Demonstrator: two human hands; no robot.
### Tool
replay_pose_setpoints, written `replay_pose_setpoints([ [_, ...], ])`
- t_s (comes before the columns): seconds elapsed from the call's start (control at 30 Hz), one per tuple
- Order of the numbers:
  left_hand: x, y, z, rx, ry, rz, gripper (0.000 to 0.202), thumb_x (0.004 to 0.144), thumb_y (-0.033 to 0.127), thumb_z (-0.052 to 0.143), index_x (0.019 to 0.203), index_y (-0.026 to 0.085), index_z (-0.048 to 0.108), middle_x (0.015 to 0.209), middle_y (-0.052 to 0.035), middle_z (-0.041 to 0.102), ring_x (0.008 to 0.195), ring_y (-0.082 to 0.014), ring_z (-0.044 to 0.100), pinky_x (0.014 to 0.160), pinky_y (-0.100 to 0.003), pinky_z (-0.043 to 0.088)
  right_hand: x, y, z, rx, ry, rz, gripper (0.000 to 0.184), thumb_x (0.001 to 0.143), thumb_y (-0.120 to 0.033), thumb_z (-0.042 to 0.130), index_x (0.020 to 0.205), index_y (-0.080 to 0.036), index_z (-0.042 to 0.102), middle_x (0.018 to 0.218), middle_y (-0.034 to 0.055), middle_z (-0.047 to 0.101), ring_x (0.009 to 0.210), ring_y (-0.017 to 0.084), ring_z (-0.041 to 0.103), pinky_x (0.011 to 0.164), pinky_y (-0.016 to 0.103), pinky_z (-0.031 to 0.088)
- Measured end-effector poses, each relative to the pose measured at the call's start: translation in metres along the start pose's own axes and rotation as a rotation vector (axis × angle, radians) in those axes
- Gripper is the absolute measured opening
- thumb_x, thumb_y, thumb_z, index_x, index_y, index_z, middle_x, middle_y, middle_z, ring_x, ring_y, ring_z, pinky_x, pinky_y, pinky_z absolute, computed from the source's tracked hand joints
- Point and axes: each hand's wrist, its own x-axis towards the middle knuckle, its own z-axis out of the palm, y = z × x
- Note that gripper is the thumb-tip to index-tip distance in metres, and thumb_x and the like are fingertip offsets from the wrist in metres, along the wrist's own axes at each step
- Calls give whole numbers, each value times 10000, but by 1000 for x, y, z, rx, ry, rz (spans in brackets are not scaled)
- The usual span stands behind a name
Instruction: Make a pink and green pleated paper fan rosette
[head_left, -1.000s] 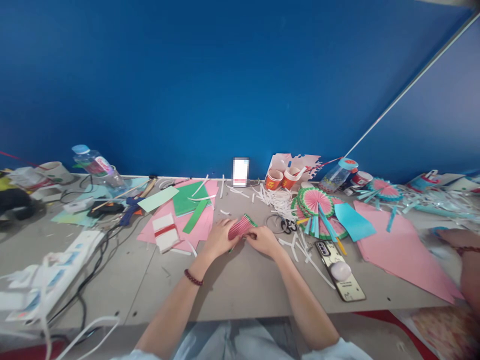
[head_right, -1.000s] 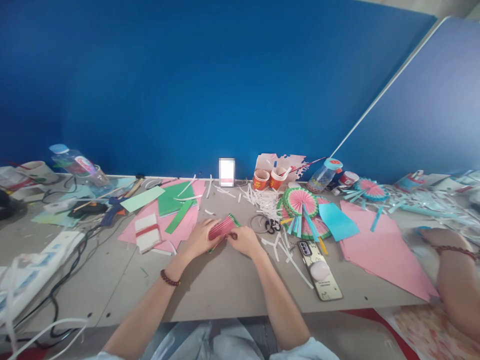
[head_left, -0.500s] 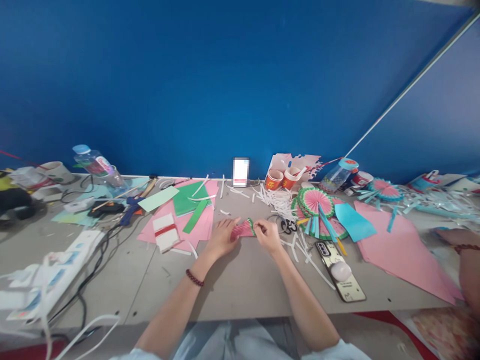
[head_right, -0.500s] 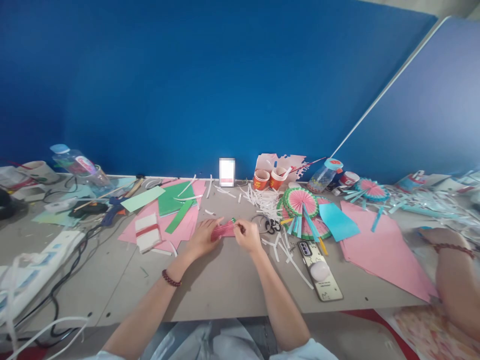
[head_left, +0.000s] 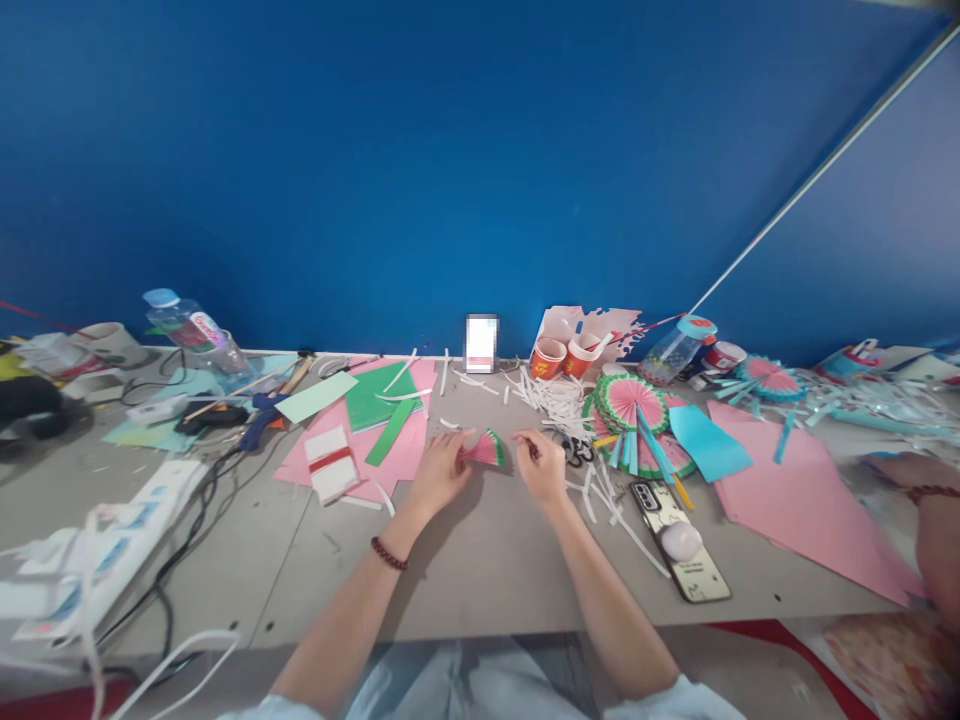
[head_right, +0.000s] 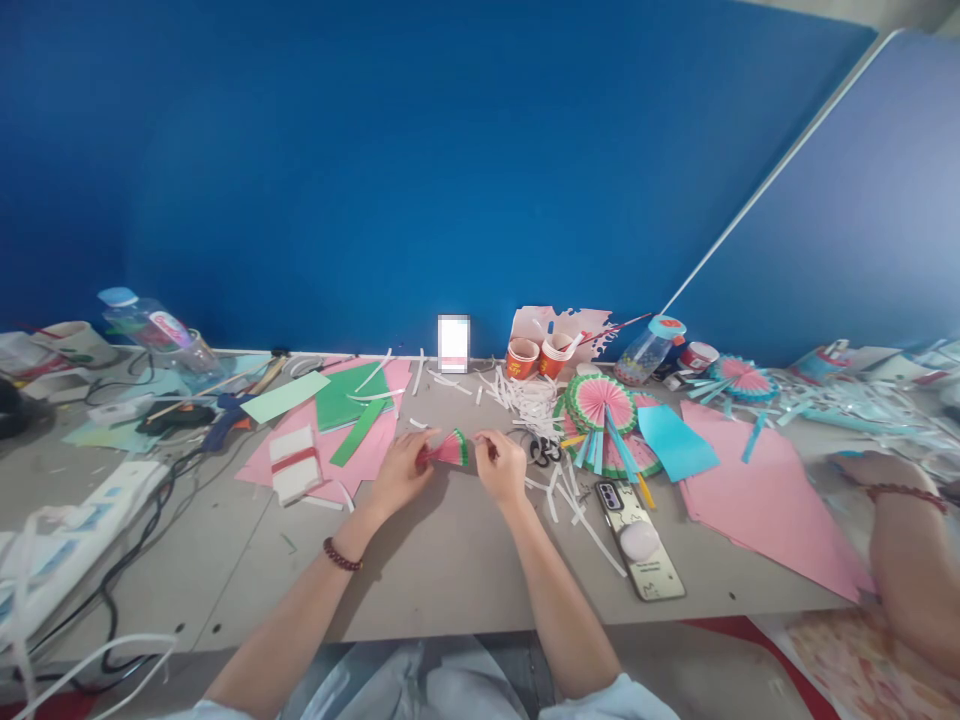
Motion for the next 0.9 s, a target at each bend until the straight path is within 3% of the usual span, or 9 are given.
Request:
replay_pose_setpoints([
  [0.13,2,-1,-3,-49,156,3,502,720,82,519,1206,206,481,897,-36,592,873,-205,528,835,-356,395,1,4,1,55,52,53,226,814,-221,433,786,-182,654,631,12,612,527,128,500,551,238,385],
  [0.33,2,0,-4,104,295,83,448,790,80,487,1224,193,473,871,-51,616,848,-222,518,835,-380,381,2,5,8,163,-50,43,206,824,-262,477,890,-179,653,817,61,650,647,149,557,591,257,433],
  [0.57,1,1,-2,223,295,247,438,831,59,429,1242,195,494,965,-77,626,944,-229,516,914,-410,370,3,14,17,493,-69,244,247,811,-372,543,953,-194,637,972,82,672,877,199,617,781,332,486],
  [0.7,0,2,1,219,273,287,454,836,48,405,1255,201,484,961,-71,630,959,-221,530,919,-414,387,4,18,20,613,-91,339,254,773,-403,590,900,-190,649,905,69,689,840,201,638,773,334,497],
  [0.9,0,3,5,221,209,324,487,821,27,399,1269,207,465,948,-57,641,972,-222,526,935,-429,392,5,17,19,570,-106,364,228,733,-387,635,839,-186,656,825,50,701,766,185,643,745,313,497],
])
